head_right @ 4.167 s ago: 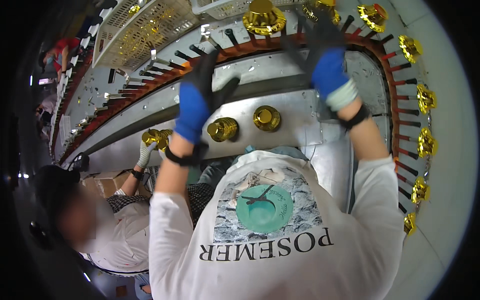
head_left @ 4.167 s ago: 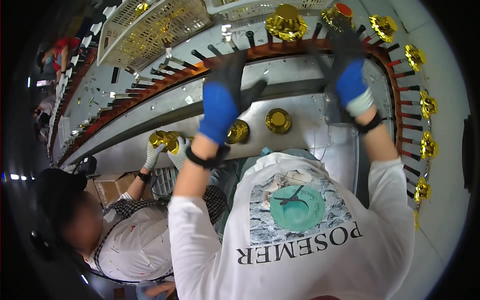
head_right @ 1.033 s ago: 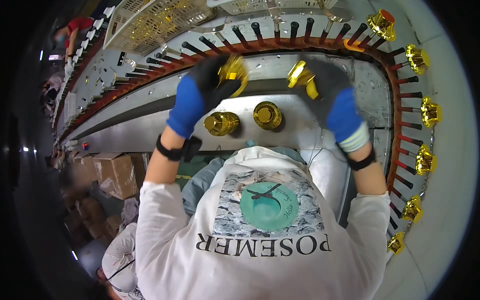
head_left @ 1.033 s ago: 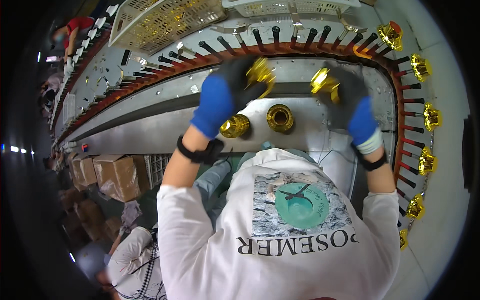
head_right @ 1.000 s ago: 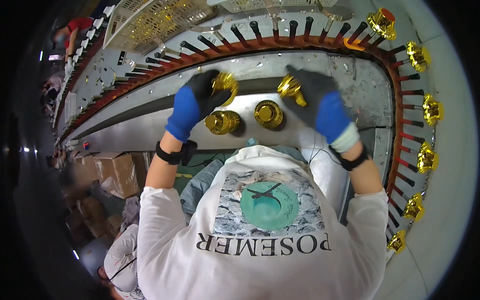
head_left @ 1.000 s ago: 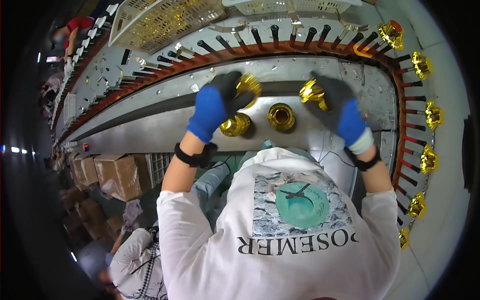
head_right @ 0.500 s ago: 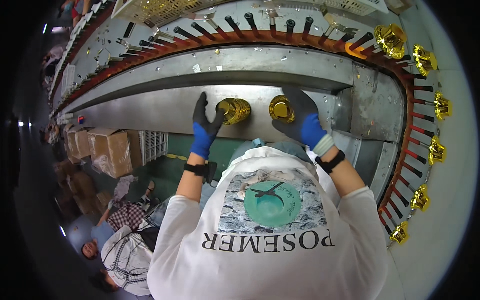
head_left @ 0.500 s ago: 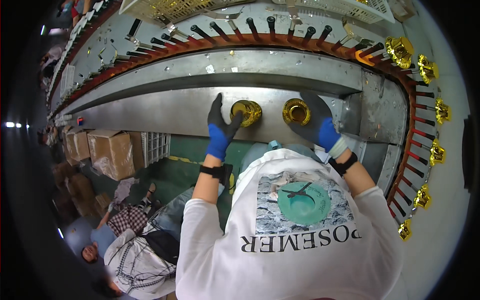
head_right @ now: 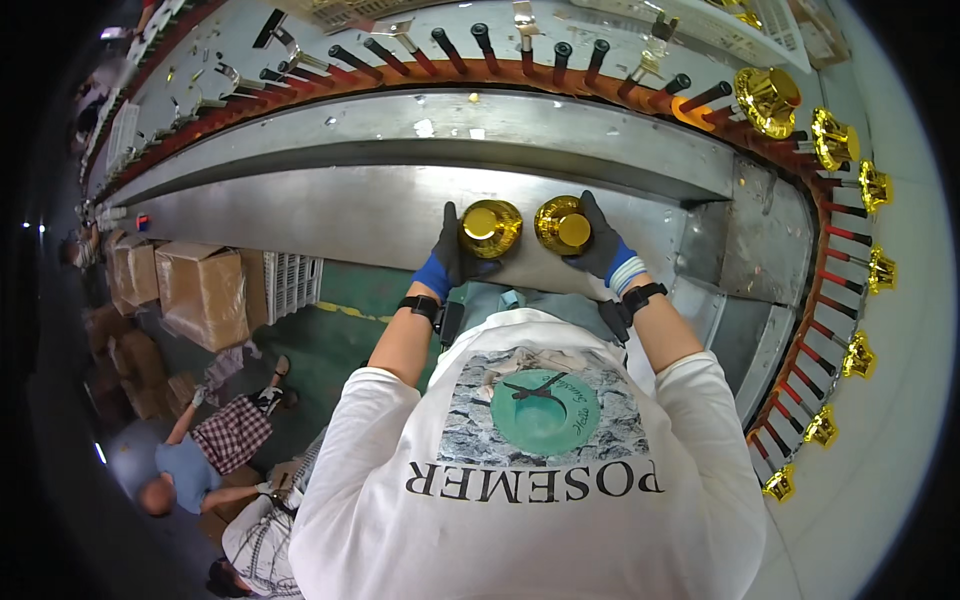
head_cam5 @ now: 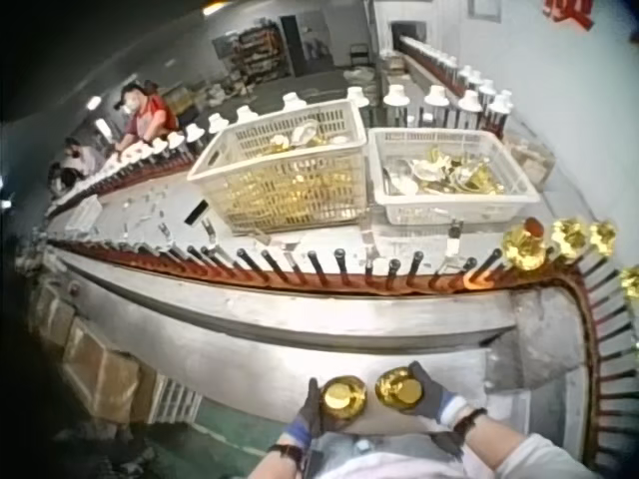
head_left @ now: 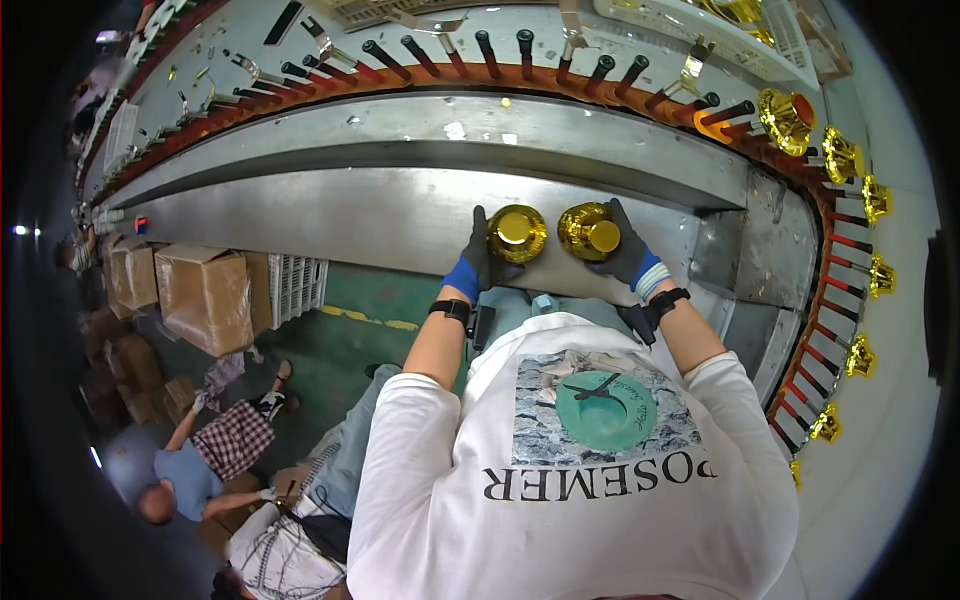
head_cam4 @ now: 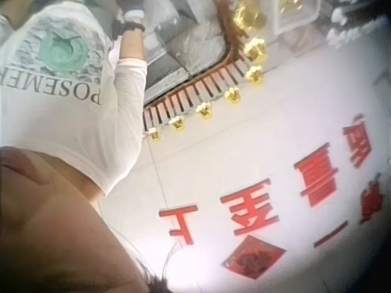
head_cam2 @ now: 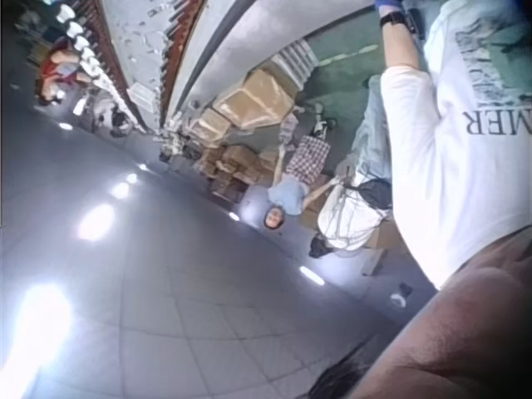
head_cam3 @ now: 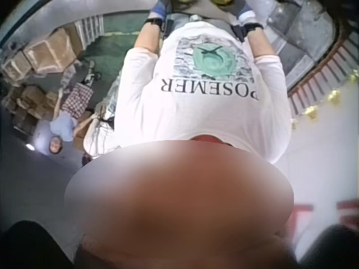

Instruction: The person is handling gold-colored cups on a conveyor belt, placing them onto pegs, moving them between different parts of the belt, and stacking them.

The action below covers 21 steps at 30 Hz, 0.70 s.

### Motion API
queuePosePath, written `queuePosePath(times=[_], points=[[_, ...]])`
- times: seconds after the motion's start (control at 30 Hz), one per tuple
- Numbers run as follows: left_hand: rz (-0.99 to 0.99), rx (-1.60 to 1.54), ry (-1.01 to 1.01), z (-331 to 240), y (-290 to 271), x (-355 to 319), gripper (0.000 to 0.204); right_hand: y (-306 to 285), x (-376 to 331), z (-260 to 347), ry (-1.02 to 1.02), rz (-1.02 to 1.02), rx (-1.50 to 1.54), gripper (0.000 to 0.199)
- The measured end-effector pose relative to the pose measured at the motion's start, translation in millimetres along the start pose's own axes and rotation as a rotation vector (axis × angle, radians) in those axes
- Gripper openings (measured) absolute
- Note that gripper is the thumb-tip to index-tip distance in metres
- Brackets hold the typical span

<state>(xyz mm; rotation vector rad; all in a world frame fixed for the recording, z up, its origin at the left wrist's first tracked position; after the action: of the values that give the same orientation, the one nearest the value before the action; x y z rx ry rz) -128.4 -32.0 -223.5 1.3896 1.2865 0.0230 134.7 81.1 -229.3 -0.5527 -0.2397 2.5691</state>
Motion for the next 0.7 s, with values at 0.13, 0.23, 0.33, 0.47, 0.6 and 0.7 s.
queuePosePath(times=[0.13, 0.23, 0.33, 0.47, 0.6, 0.7], points=[[0.051, -0.143, 0.036, -23.7, -27.6, -25.0, 0.096, 44.4, 62.7, 61.2, 0.063, 0.005, -0.122, 0.136], [0.201, -0.302, 0.142, -57.1, -84.7, -66.1, 0.094, 100.5, 128.1, 154.0, 0.182, 0.089, 0.571, 0.096], [0.136, -0.368, 0.164, -108.4, -139.0, -103.2, 0.09, 168.4, 194.1, 175.4, 0.407, 0.105, 1.37, 0.071], [0.152, -0.363, 0.229, -177.2, -238.4, -136.8, 0.097, 242.4, 311.0, 164.7, 0.221, 0.269, 1.596, 0.061], [0.063, -0.421, 0.229, -264.3, -327.5, -196.0, 0.087, 270.0, 389.5, 234.8, -0.255, 0.145, -0.116, 0.103], [-0.021, -0.412, 0.248, -320.0, -376.1, -241.2, 0.087, 305.8, 443.6, 280.8, -0.227, 0.213, -0.088, 0.114]])
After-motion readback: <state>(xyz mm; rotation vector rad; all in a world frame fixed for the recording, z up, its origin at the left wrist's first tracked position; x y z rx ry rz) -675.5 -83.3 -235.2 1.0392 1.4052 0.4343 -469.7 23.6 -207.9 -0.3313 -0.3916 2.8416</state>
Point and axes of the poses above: each hand's wrist, its own x-axis towards the middle knuckle, its own y-axis out of the palm, z = x × y, the point moved 7 cm from there along x, towards the middle knuckle, and after that the axes turned 15 degrees about z, right-handed, at the moved point
